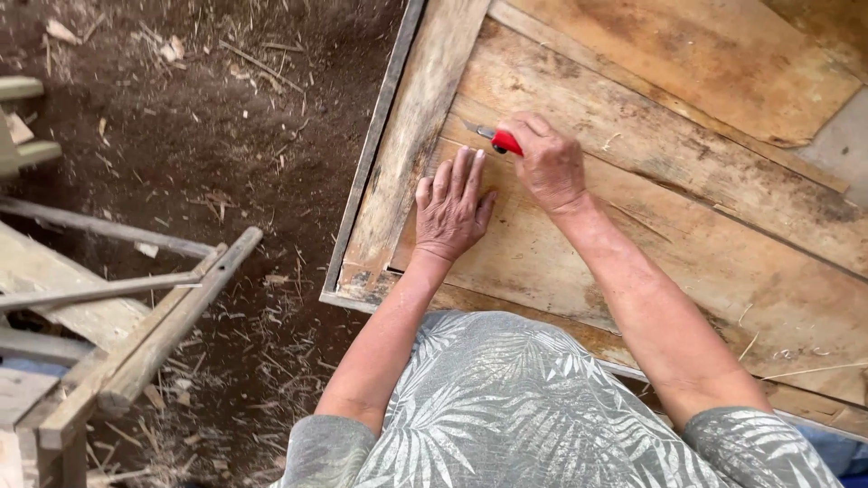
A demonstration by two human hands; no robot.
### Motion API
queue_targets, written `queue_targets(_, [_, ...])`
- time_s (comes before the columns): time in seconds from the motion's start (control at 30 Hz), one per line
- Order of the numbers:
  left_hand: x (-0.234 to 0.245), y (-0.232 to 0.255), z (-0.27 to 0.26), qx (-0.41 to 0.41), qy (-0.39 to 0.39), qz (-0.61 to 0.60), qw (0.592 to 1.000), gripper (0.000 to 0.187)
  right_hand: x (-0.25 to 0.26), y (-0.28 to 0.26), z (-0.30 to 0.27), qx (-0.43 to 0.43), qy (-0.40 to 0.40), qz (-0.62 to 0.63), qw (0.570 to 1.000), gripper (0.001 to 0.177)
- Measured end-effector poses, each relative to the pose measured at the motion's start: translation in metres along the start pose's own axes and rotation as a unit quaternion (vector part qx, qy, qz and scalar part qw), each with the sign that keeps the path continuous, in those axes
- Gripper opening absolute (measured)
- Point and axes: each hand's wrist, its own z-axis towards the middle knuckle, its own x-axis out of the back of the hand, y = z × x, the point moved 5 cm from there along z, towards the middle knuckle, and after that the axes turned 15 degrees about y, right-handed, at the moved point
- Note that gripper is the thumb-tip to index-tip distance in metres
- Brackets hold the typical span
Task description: Measuring, cutting, and fitting thin wood strips onto a wooden frame using a utility knife and ruler.
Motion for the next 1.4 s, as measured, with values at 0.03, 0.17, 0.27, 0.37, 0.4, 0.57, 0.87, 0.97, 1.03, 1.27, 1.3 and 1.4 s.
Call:
queue_targets(0.03, [0.001, 0.001, 0.004, -0.007, 0.004, -0.004, 1.0, 0.062, 0.001, -0.001, 0.003, -0.004, 0.007, -0.004, 1.0, 0.039])
queue_targets(0.17, [-0.003, 0.007, 0.005, -0.023, -0.02, -0.001, 1.0, 0.065, 0.0, 0.009, -0.007, -0.098, 0.023, 0.108, 0.989, 0.037])
queue_targets(0.27, [-0.004, 0.005, 0.002, -0.016, -0.023, 0.004, 1.0, 0.064, 0.009, 0.009, -0.021, -0.161, 0.056, 0.153, 0.973, 0.041])
queue_targets(0.37, [-0.007, 0.005, -0.004, -0.012, -0.027, 0.007, 1.0, 0.064, 0.025, 0.002, -0.028, -0.187, 0.074, 0.119, 0.972, 0.047])
queue_targets(0.4, [-0.009, 0.005, -0.005, -0.01, -0.031, 0.009, 0.999, 0.065, 0.03, -0.001, -0.028, -0.187, 0.075, 0.096, 0.975, 0.052])
queue_targets(0.57, [-0.009, 0.003, -0.004, -0.009, -0.04, -0.002, 0.999, 0.064, 0.012, 0.01, -0.036, -0.169, 0.05, 0.09, 0.98, 0.061])
queue_targets(0.87, [0.007, 0.006, 0.006, -0.034, -0.022, 0.026, 0.999, 0.052, 0.012, 0.029, -0.073, -0.15, 0.084, 0.009, 0.985, 0.064])
queue_targets(0.97, [0.002, 0.004, -0.004, -0.062, -0.037, 0.074, 0.995, 0.052, 0.026, 0.014, -0.074, -0.138, 0.077, -0.049, 0.986, 0.069])
queue_targets(1.03, [-0.006, 0.001, -0.008, -0.069, -0.054, 0.082, 0.993, 0.056, 0.029, 0.011, -0.074, -0.141, 0.08, -0.058, 0.985, 0.074])
queue_targets(1.27, [-0.011, -0.006, -0.018, -0.066, -0.114, 0.047, 0.99, 0.055, 0.018, 0.005, -0.088, -0.089, 0.064, -0.143, 0.984, 0.062])
queue_targets(1.3, [-0.014, -0.007, -0.019, -0.069, -0.128, 0.017, 0.989, 0.059, 0.017, 0.008, -0.088, -0.099, 0.056, -0.149, 0.982, 0.063])
queue_targets(1.4, [0.029, -0.013, 0.024, -0.05, -0.384, -0.104, 0.916, 0.086, 0.018, 0.006, -0.086, -0.092, 0.057, -0.161, 0.981, 0.063])
